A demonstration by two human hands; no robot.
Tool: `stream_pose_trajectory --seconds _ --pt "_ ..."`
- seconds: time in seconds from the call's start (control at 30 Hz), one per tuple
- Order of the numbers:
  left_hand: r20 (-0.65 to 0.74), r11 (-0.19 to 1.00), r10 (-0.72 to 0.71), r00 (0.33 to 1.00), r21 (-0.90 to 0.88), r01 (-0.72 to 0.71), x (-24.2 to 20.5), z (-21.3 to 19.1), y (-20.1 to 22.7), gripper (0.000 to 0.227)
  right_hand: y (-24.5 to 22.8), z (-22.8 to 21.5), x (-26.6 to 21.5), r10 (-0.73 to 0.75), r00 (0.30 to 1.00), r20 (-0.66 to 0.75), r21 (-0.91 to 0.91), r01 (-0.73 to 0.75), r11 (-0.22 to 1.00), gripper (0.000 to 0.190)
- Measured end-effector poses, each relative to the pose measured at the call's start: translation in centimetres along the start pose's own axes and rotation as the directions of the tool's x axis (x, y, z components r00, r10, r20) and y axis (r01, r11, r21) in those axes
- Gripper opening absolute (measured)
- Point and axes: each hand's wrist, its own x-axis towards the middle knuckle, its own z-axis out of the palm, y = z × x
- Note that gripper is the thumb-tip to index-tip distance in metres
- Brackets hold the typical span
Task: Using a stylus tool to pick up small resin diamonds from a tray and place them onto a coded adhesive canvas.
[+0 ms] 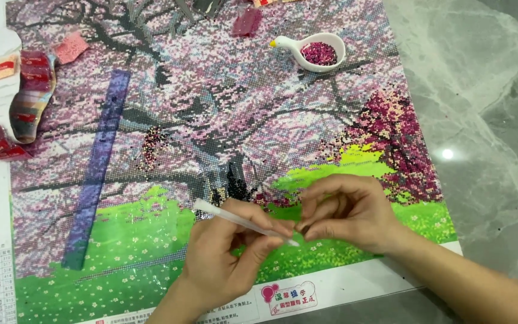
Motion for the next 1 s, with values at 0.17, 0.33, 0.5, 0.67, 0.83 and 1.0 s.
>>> stream_pose_trajectory --seconds 0.17,0.33,0.5,0.67,0.83,1.0 --pt "0.055 0.999 0.042 0.998 -0.018 -0.041 -0.9 0.4 -0.4 0.011 -1.2 -2.5 0.5 -0.068 0.983 -0.171 -0.175 0.038 0.984 0.046" --pt "0.110 0.976 -0.195 0.975 -0.080 0.204 -1.8 2.7 0.8 0.011 -6.1 -3.7 -0.3 -0.423 0.837 -0.346 -0.462 0.240 0.854 0.035" --pt "0.133 0.876 -0.481 0.866 0.032 0.482 -2.4 4.8 1.1 0.010 -9.5 -4.8 -6.0 -0.502 0.864 -0.042 -0.787 0.281 0.549 0.016" --pt "0.239 0.881 -0.473 0.848 0.151 0.449 -2.6 5.0 0.1 0.012 -7.9 -6.3 -13.8 -0.113 0.974 0.196 -0.915 0.223 0.336 0.020" --pt "0.223 0.902 -0.402 0.888 0.262 0.343 -1.7 4.8 1.2 0.009 -5.9 -5.2 -18.8 -0.014 0.995 0.102 -0.993 0.103 0.059 0.035" --pt "0.254 0.957 -0.241 0.937 0.225 0.186 -2.2 5.0 0.1 0.008 -3.8 -4.2 -20.7 0.052 0.997 0.061 -0.994 0.066 -0.086 0.080"
